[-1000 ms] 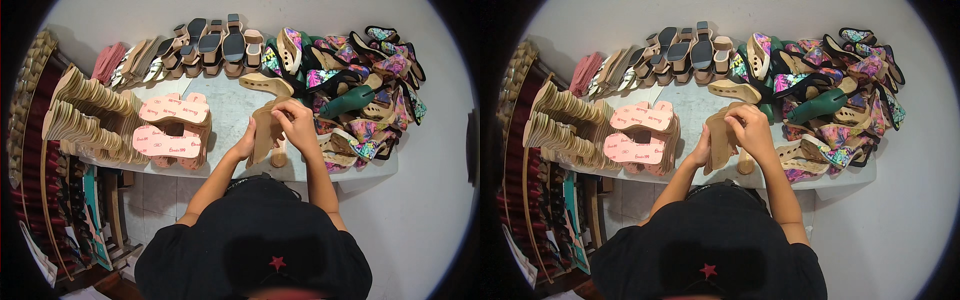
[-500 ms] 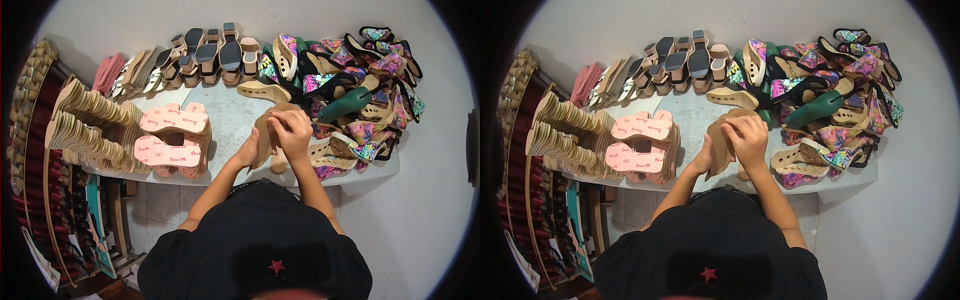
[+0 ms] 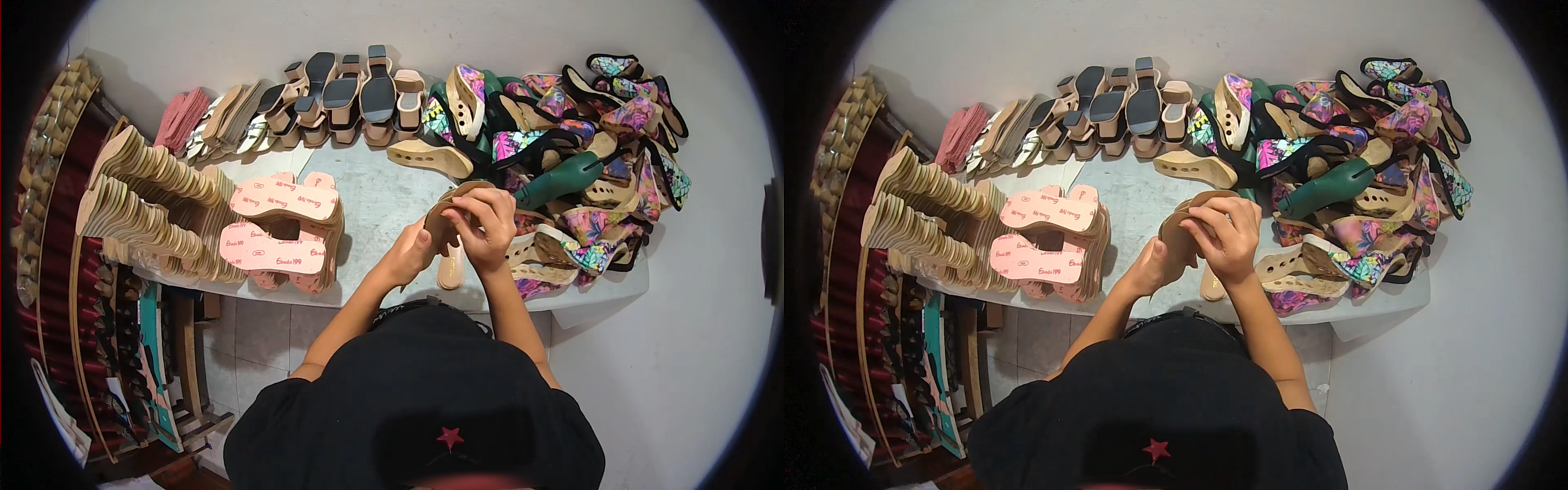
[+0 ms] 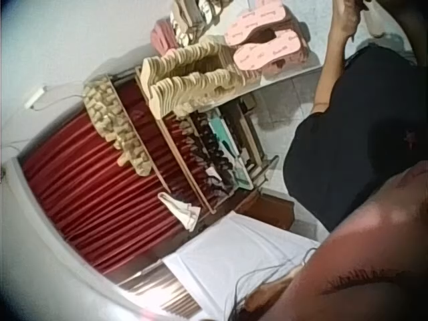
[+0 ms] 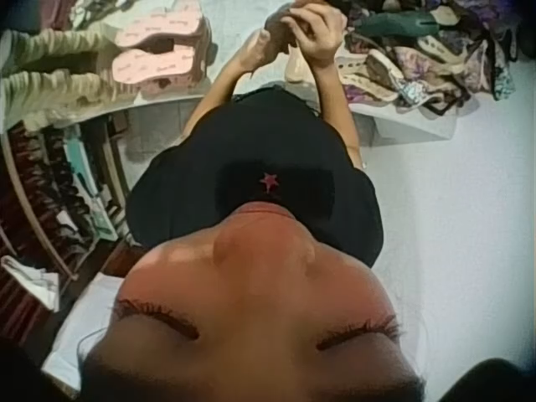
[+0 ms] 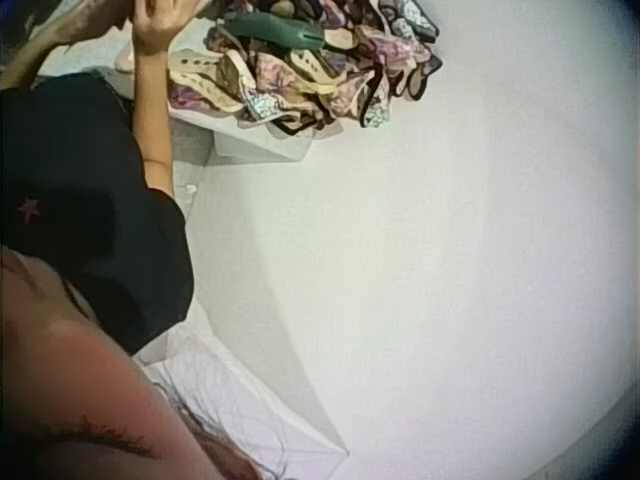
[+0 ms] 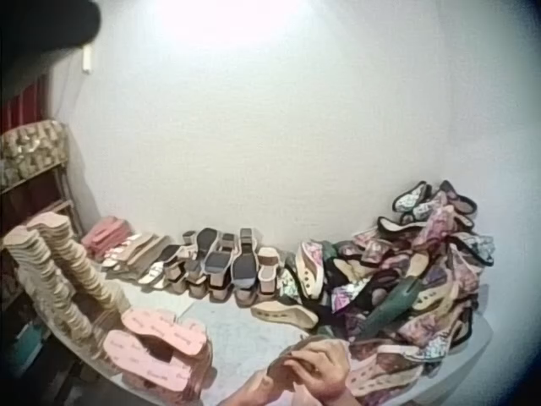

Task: Fitting shoe insoles and uppers to bases and lasts on a factory workbench.

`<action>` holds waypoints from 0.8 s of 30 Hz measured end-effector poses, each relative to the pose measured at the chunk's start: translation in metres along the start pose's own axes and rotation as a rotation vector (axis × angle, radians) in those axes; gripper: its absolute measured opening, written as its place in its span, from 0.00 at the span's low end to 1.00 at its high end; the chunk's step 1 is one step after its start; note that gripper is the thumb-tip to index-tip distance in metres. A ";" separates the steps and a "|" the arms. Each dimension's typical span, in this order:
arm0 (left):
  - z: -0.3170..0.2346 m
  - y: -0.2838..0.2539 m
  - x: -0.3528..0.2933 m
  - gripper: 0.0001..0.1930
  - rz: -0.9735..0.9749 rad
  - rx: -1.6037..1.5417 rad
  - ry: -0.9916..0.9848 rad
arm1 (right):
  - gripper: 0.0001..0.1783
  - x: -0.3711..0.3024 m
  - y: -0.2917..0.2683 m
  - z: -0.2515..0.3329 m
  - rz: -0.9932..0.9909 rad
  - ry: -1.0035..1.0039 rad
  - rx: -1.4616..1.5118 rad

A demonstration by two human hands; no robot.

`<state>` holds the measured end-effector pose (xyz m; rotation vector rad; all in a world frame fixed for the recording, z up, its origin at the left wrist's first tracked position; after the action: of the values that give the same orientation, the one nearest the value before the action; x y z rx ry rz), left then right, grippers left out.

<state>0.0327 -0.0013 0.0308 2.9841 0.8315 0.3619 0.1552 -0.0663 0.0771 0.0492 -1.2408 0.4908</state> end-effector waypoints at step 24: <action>0.015 0.025 0.003 0.43 -0.012 -0.169 -0.183 | 0.12 -0.019 -0.023 -0.021 0.031 -0.009 0.018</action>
<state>0.0512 -0.0207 0.0193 2.8021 0.7592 0.1472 0.1779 -0.0871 0.0579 0.0476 -1.2471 0.5295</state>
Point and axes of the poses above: each hand's wrist, its own x-axis towards the middle knuckle, its own y-axis out of the palm, z = x × y, the point moved 2 cm from there along x, towards the middle knuckle, and after that the axes turned 5 degrees about -z, right-handed, at the moved point
